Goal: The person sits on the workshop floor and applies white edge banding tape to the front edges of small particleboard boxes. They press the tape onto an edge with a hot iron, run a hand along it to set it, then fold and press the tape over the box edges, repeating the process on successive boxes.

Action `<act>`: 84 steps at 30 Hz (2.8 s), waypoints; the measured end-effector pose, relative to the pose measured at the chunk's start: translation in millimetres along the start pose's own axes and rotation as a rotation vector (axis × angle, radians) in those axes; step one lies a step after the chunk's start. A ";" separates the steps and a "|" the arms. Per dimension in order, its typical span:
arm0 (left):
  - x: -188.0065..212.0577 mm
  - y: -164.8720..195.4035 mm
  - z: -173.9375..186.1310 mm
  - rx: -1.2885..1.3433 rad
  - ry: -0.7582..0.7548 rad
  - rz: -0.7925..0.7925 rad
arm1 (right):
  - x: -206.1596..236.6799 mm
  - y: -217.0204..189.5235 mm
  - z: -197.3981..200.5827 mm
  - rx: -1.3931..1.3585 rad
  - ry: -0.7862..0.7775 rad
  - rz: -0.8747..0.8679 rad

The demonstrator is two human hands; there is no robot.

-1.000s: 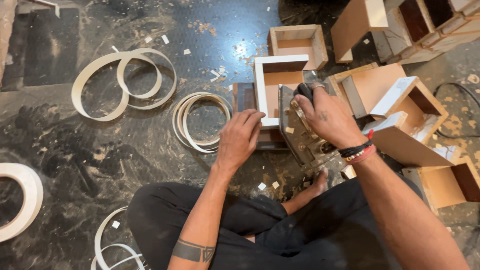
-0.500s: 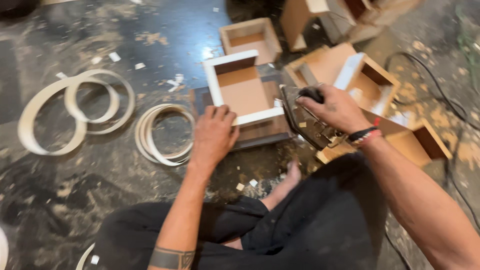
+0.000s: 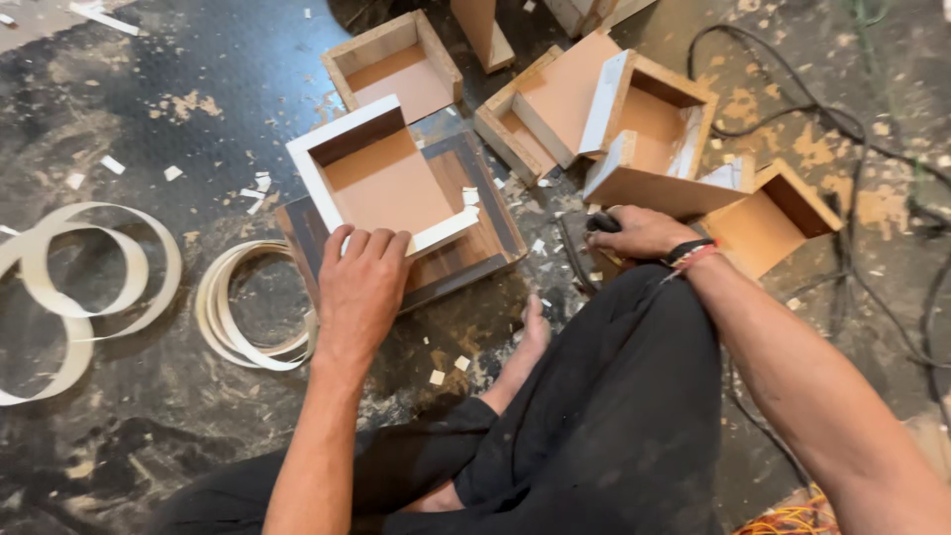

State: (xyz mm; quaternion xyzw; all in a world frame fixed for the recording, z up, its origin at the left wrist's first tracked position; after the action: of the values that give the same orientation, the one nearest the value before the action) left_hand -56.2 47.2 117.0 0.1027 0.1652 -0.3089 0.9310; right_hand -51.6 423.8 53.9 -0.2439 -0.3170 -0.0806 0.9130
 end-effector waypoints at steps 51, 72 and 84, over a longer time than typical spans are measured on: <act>-29.6 -79.6 -48.2 -0.010 0.220 0.433 | -62.9 -281.2 -57.5 0.514 0.803 0.692; -72.9 -14.3 -63.0 0.094 0.019 0.433 | -74.8 -233.9 -29.9 -0.483 0.768 0.502; -16.5 -69.5 -26.5 0.196 0.105 0.344 | -38.6 -284.9 -28.1 0.419 0.920 0.724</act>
State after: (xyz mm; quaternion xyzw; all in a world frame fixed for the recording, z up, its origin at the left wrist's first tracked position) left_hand -117.4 9.2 92.4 0.2354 0.1627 -0.1542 0.9457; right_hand -152.8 162.3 123.2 -0.0919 0.2029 0.2013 0.9539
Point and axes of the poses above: each hand's wrist, its own x-axis away from the middle knuckle, its own z-axis out of the back of the hand, y = z × x, the point moved 2 cm from there along -x, towards the middle knuckle, and after that the axes turned 2 degrees about x, right-handed, at the moved point
